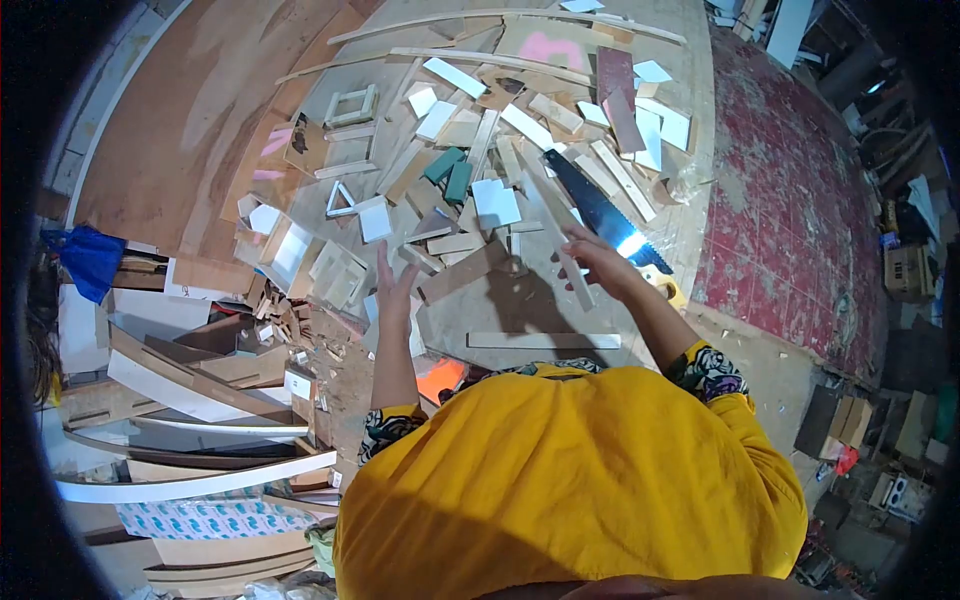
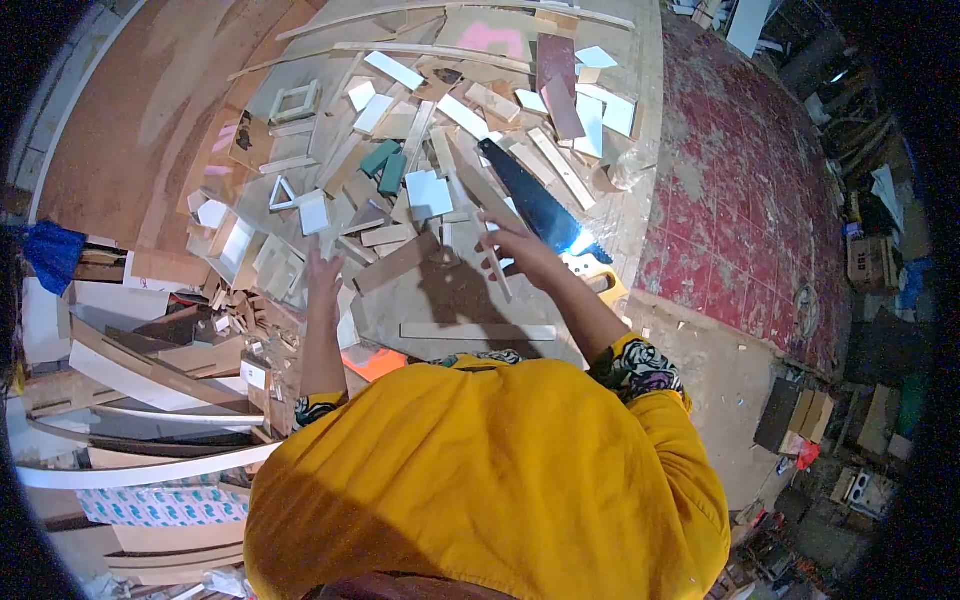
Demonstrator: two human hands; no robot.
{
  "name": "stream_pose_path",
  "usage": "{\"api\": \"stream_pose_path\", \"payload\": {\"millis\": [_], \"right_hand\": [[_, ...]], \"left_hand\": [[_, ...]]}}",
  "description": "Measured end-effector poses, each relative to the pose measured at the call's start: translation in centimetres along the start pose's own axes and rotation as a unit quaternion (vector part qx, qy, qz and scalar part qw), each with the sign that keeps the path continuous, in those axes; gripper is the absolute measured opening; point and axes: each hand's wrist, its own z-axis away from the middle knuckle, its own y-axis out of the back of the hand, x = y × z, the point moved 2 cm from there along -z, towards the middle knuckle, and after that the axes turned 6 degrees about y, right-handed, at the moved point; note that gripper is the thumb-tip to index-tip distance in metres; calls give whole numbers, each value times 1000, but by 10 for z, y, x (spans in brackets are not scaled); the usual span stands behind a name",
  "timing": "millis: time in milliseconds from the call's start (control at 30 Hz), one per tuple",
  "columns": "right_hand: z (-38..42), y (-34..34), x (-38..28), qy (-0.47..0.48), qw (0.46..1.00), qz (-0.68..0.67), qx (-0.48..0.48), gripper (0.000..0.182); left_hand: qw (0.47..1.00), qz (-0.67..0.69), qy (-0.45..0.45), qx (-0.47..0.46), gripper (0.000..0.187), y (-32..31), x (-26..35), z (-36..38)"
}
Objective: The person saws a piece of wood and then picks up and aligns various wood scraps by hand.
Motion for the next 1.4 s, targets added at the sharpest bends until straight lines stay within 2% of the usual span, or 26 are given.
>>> {"api": "stream_pose_path", "payload": {"millis": [33,100,133,200,267,333,367,400,433,467,500,533,600,633,867,933,1000,1033,1133,1167,1233,1400], "right_hand": [[-3,-3,5,-14,1000,12,0,59],[-15,1,26,-28,999,15,9,57],[-20,1,33,-39,999,21,25,57],[-22,-1,47,-61,998,20,16,57],[-28,-5,49,-69,997,23,7,57],[-31,-18,45,1,993,120,-15,59],[-34,-24,46,28,991,127,-43,61],[-40,-26,48,29,990,129,-43,61],[-44,-28,52,70,980,178,-62,62],[-48,-30,55,109,964,227,-80,63],[-47,-35,45,72,965,242,-72,66],[-51,-35,47,73,965,244,-70,66],[-60,-31,55,136,938,317,-24,68],[-63,-28,59,110,945,306,-33,71],[-81,-24,71,93,965,244,-27,73],[-91,-22,70,87,964,249,-32,74],[-96,-24,66,58,956,284,-35,75],[-91,-25,60,17,974,220,-45,74],[-85,-27,53,21,984,171,-53,65],[-81,-25,49,-4,983,168,-71,62],[-70,-25,45,-5,990,125,-72,62],[-36,-13,46,12,996,16,-82,59]], "left_hand": [[1000,1,1,2,88,-1,-6,-8],[962,-232,-144,-3,91,-6,-13,-20],[962,-233,-140,0,91,-8,-14,-25],[894,-401,-189,63,91,-19,-21,-25],[890,-401,-214,43,90,-23,-18,-32],[868,-451,-201,57,90,-27,-20,-46],[869,-452,-196,55,90,-28,-23,-49],[854,-474,-210,53,91,-31,-20,-57],[838,-495,-224,49,91,-34,-18,-62],[839,-494,-224,49,91,-36,-18,-64],[844,-494,-208,39,92,-38,-17,-64],[848,-493,-194,30,93,-41,-14,-65],[839,-517,-171,25,95,-50,-7,-62],[828,-541,-145,21,96,-53,-6,-62],[841,-513,-170,20,98,-55,-17,-69],[841,-528,-123,2,97,-55,-8,-66],[843,-523,-126,1,95,-53,-11,-69],[846,-517,-133,-2,93,-52,-12,-71],[854,-499,-149,9,86,-45,-8,-71],[854,-499,-148,11,86,-41,-14,-76],[851,-486,-197,28,79,-34,-20,-82],[864,-445,-230,62,76,-19,-19,-67]]}}
